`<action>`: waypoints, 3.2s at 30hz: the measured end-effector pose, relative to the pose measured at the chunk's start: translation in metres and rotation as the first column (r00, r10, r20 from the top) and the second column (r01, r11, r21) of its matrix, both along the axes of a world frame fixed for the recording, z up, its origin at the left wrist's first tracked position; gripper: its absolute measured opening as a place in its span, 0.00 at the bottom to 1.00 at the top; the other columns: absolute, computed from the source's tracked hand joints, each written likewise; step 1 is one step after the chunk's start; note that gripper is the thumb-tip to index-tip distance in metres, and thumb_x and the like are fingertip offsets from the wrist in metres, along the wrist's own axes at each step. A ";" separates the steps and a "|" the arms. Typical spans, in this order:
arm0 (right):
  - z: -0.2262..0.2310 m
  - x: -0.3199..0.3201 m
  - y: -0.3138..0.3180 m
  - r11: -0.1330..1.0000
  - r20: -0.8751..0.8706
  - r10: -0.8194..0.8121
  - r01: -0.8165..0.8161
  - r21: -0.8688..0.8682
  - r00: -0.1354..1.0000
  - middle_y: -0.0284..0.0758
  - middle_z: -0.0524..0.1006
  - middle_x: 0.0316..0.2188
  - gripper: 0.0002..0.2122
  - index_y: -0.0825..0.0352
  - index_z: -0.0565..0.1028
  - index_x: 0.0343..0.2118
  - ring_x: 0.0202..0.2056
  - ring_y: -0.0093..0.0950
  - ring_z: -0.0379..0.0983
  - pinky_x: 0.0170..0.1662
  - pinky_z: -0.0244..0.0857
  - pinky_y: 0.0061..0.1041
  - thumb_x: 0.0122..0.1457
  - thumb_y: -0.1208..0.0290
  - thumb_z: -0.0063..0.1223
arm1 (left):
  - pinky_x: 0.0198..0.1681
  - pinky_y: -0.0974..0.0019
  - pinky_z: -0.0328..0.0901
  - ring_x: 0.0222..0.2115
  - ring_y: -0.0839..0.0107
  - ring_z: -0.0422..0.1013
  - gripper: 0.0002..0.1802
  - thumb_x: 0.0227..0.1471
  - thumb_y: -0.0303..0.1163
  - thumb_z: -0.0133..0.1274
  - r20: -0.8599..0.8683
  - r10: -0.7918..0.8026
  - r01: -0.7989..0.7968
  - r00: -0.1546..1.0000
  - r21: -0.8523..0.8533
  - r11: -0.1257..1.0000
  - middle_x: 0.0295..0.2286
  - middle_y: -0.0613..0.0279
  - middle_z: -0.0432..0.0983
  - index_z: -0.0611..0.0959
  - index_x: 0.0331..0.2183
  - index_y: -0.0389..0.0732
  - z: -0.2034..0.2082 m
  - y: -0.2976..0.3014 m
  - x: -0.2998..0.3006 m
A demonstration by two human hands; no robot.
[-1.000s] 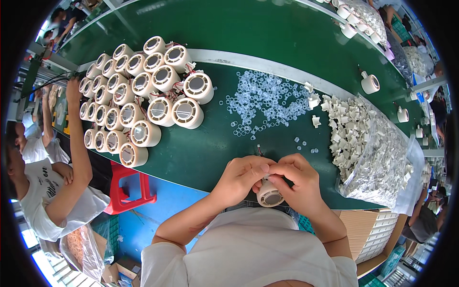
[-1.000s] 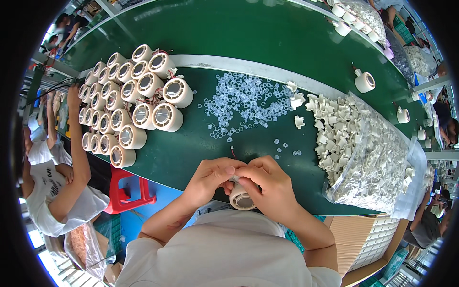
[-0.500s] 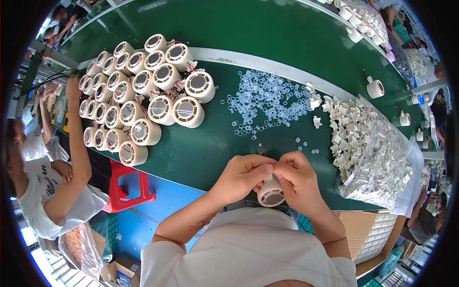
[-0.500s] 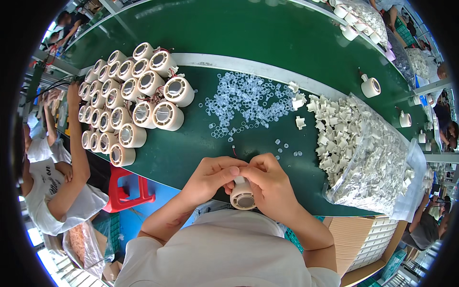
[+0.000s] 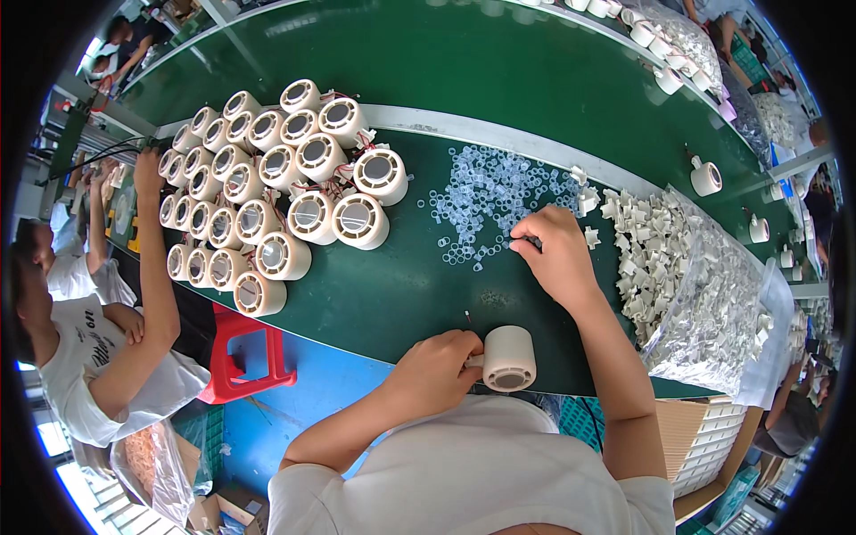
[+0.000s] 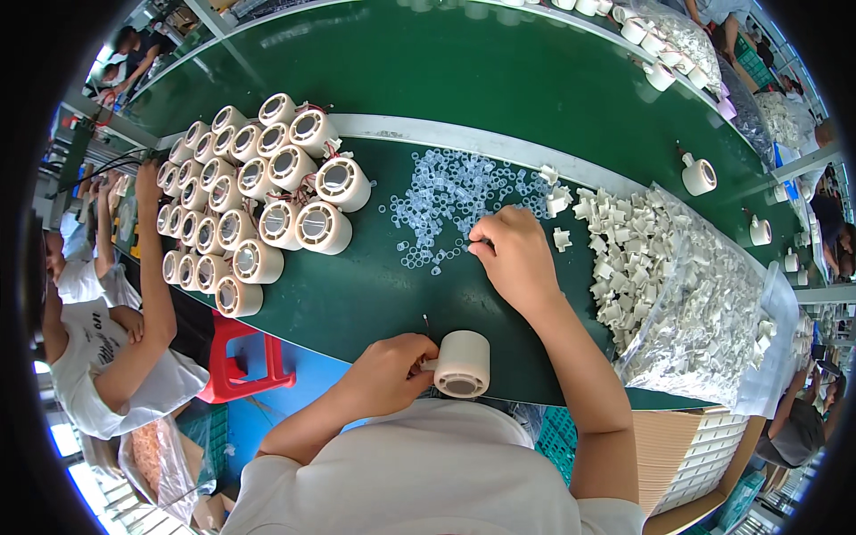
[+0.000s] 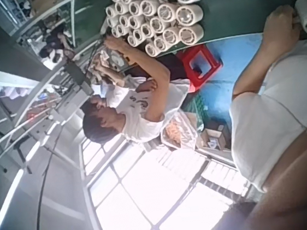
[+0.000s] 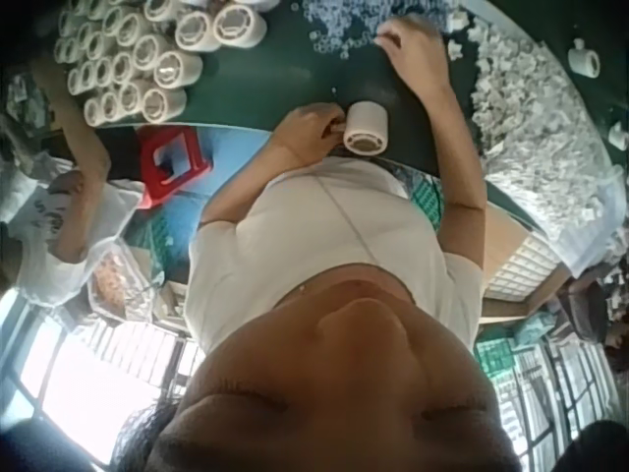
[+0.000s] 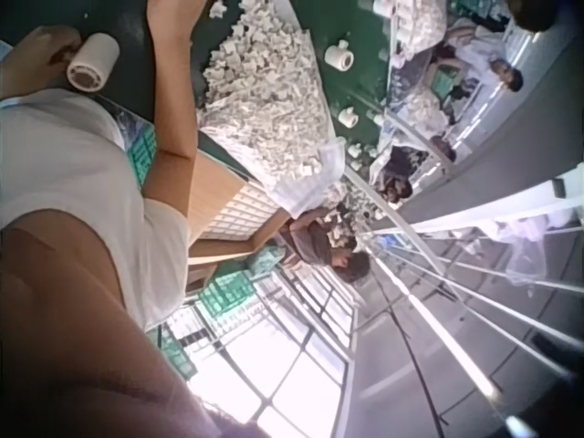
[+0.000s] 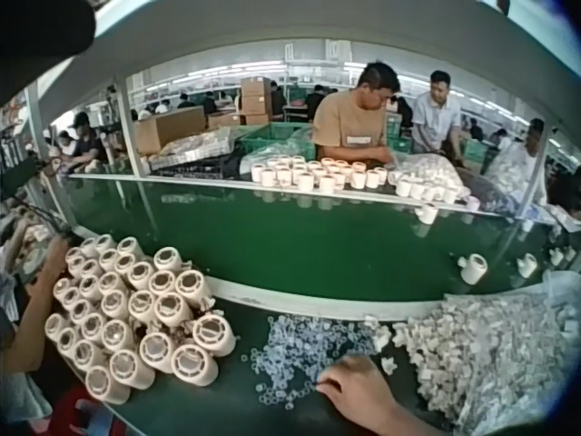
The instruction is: Assembling components by placing small rings into white plastic housings on an industrial assembly line.
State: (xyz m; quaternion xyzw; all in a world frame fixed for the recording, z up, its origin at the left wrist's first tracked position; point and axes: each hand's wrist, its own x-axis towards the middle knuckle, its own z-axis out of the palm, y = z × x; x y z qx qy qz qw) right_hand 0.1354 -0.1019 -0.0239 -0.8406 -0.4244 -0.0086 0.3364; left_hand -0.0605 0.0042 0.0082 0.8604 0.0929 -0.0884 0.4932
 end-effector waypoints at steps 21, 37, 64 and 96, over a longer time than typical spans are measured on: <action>0.045 -0.094 -0.027 0.790 -0.521 0.223 0.160 0.591 0.824 0.37 0.77 0.30 0.08 0.70 0.77 0.31 0.27 0.24 0.73 0.31 0.68 0.16 0.47 0.87 0.55 | 0.32 0.72 0.65 0.27 0.73 0.69 0.13 0.44 0.21 0.57 -0.154 0.513 -0.223 0.845 -0.972 0.076 0.30 0.60 0.76 0.78 0.36 0.37 -0.003 -0.011 0.029; 0.099 -0.044 -0.009 0.934 0.211 0.331 -0.287 -0.215 0.920 0.36 0.68 0.42 0.34 0.52 0.65 0.54 0.29 0.24 0.74 0.28 0.68 0.20 0.38 0.69 0.64 | 0.37 0.67 0.63 0.32 0.64 0.69 0.21 0.41 0.25 0.59 0.129 0.068 -0.043 0.989 -0.189 0.981 0.33 0.57 0.73 0.75 0.41 0.36 0.045 0.049 0.025; 0.012 -0.081 -0.007 0.993 -0.708 0.115 -0.080 0.082 0.697 0.33 0.75 0.22 0.04 0.71 0.76 0.28 0.20 0.22 0.65 0.23 0.59 0.19 0.52 0.76 0.51 | 0.37 0.65 0.63 0.38 0.64 0.64 0.13 0.40 0.24 0.57 0.791 0.294 -0.392 0.537 -0.074 0.917 0.38 0.62 0.70 0.77 0.34 0.41 -0.049 -0.023 -0.016; 0.018 -0.001 -0.043 0.903 0.347 -0.415 0.427 0.045 0.841 0.35 0.75 0.27 0.10 0.67 0.76 0.33 0.21 0.29 0.69 0.25 0.64 0.24 0.46 0.75 0.58 | 0.28 0.80 0.64 0.24 0.81 0.67 0.11 0.48 0.15 0.49 -0.067 0.129 -0.142 0.989 -0.626 0.767 0.29 0.63 0.77 0.80 0.34 0.35 -0.013 0.007 0.028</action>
